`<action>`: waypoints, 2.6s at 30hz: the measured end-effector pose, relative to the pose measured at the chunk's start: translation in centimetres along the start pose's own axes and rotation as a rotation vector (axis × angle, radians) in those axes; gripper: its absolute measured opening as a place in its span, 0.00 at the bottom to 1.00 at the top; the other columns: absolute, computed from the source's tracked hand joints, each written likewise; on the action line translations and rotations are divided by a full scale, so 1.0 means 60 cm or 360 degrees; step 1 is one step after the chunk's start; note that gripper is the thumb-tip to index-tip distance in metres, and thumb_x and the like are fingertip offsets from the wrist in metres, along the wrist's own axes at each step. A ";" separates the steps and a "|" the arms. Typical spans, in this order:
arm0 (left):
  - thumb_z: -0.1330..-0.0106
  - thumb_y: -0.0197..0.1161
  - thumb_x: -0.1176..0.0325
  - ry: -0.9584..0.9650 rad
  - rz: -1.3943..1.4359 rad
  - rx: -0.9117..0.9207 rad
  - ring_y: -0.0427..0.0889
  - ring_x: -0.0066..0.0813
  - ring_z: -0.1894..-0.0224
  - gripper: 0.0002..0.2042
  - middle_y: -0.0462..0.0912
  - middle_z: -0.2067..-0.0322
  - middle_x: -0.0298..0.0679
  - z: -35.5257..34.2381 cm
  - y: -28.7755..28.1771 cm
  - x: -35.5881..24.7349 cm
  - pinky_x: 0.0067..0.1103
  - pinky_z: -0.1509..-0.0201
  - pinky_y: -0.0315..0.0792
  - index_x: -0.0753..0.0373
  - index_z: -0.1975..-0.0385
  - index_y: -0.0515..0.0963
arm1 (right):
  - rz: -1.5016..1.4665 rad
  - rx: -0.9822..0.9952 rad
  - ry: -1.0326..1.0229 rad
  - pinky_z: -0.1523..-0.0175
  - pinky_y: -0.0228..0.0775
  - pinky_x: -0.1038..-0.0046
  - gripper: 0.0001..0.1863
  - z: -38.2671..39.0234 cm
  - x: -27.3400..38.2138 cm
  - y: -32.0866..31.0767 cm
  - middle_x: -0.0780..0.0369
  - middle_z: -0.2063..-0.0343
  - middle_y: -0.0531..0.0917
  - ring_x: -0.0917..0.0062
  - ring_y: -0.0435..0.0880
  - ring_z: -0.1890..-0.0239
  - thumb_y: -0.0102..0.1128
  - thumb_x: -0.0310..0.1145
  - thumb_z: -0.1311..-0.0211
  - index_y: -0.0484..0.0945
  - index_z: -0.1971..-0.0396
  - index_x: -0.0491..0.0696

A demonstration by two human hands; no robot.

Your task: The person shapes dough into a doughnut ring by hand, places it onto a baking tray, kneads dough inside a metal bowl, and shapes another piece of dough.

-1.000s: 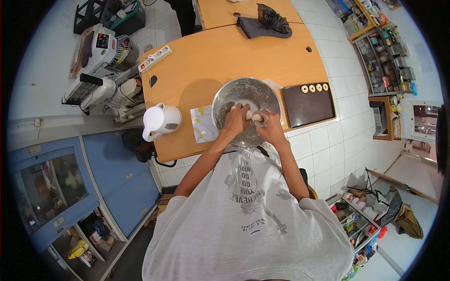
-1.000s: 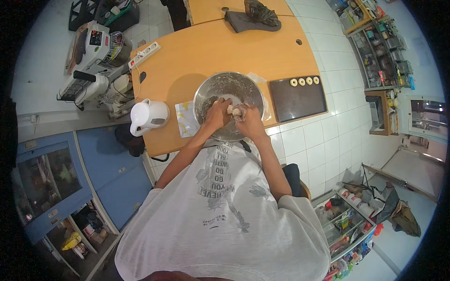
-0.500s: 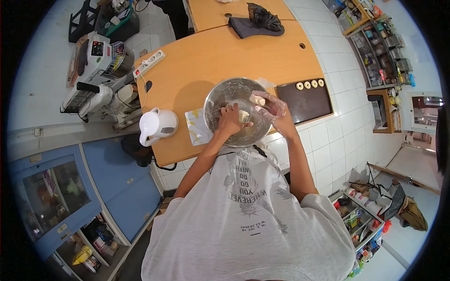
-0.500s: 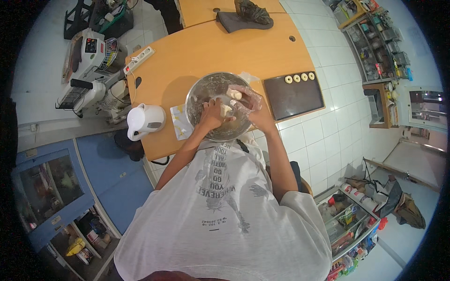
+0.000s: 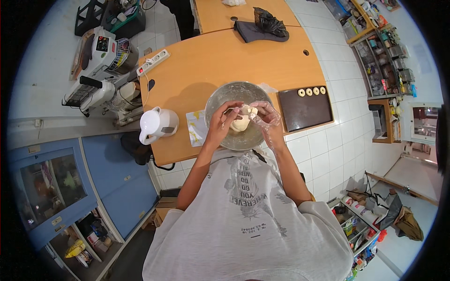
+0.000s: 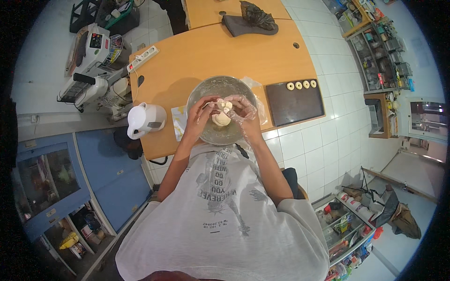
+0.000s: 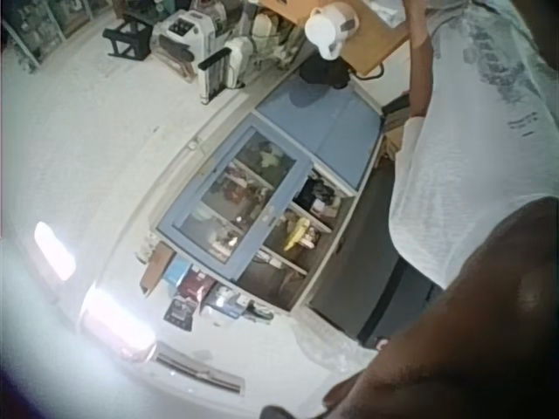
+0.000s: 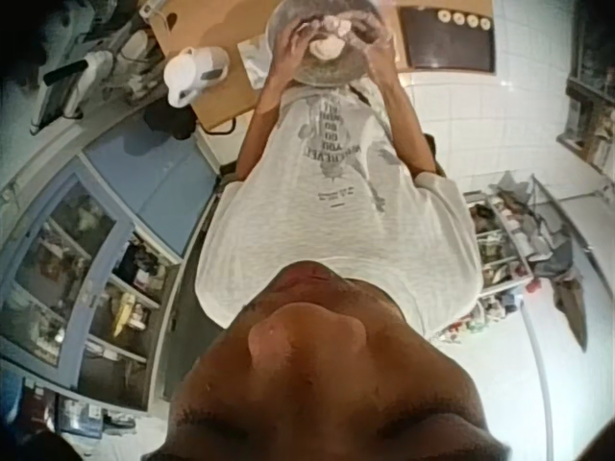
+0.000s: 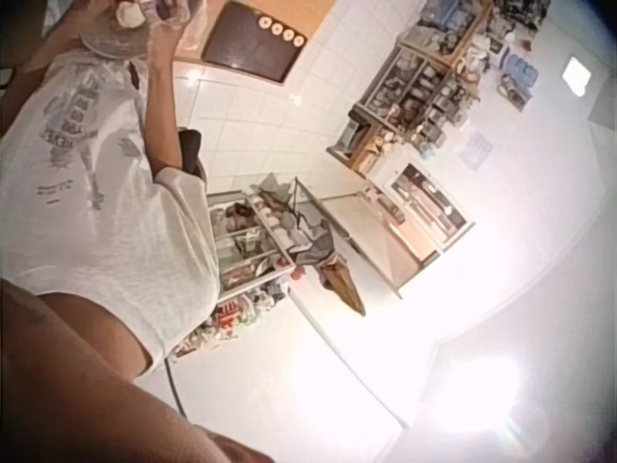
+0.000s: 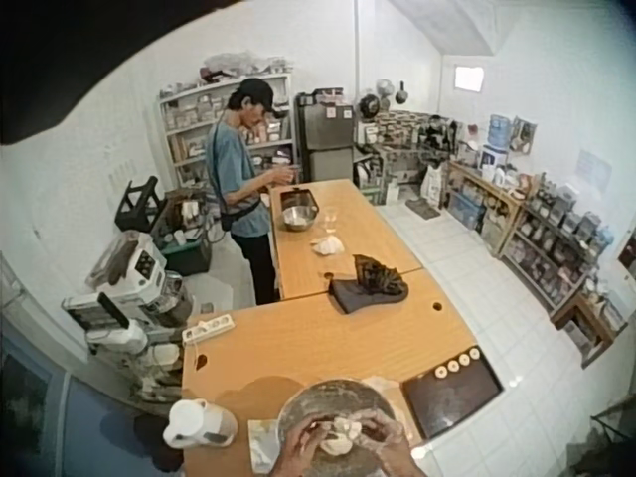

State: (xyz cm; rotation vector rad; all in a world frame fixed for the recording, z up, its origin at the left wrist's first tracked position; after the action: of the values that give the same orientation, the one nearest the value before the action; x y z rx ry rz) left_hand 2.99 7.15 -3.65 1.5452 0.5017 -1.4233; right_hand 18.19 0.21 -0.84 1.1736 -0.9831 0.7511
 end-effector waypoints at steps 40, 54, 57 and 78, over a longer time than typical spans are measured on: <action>0.24 0.62 0.71 -0.0171 0.0944 -0.0347 0.85 0.31 0.46 0.12 0.83 0.48 0.42 0.055 0.027 0.020 0.31 0.39 0.83 0.66 0.45 0.77 | 0.0969 0.0416 -0.0189 0.45 0.80 0.70 0.24 -0.005 0.062 -0.010 0.57 0.46 0.84 0.69 0.87 0.49 0.72 0.21 0.41 0.82 0.43 0.45; 0.24 0.62 0.70 -0.0405 0.0886 -0.0241 0.86 0.30 0.48 0.06 0.85 0.50 0.42 0.095 0.014 0.057 0.26 0.43 0.85 0.62 0.52 0.77 | 0.1009 0.0763 -0.0215 0.44 0.79 0.64 0.15 -0.002 0.072 0.008 0.55 0.48 0.87 0.60 0.87 0.48 0.71 0.23 0.40 0.87 0.51 0.44; 0.24 0.62 0.70 -0.0406 0.0875 -0.0274 0.86 0.30 0.48 0.07 0.84 0.50 0.42 0.097 0.020 0.054 0.26 0.42 0.85 0.63 0.51 0.78 | 0.1064 0.0734 -0.0306 0.44 0.79 0.64 0.15 0.001 0.068 0.005 0.55 0.49 0.87 0.59 0.87 0.50 0.70 0.23 0.39 0.87 0.52 0.44; 0.32 0.69 0.80 0.0259 -0.0041 -0.0400 0.77 0.24 0.40 0.24 0.76 0.44 0.36 0.086 0.074 -0.016 0.21 0.35 0.73 0.67 0.35 0.77 | -0.0134 0.0145 0.0258 0.44 0.79 0.74 0.11 0.014 -0.044 -0.029 0.62 0.55 0.87 0.78 0.86 0.52 0.67 0.22 0.32 0.83 0.52 0.40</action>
State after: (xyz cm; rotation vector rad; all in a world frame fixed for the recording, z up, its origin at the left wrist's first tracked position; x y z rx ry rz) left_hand 3.54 1.06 -0.55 1.4599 0.7707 -1.2073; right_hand 18.47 -1.02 -3.84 1.2055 -0.7671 0.8168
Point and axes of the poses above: each hand's wrist, its own z-axis away from the middle knuckle, its own y-axis out of the palm, x = y × z, the point moved 6 cm from there along -z, towards the middle knuckle
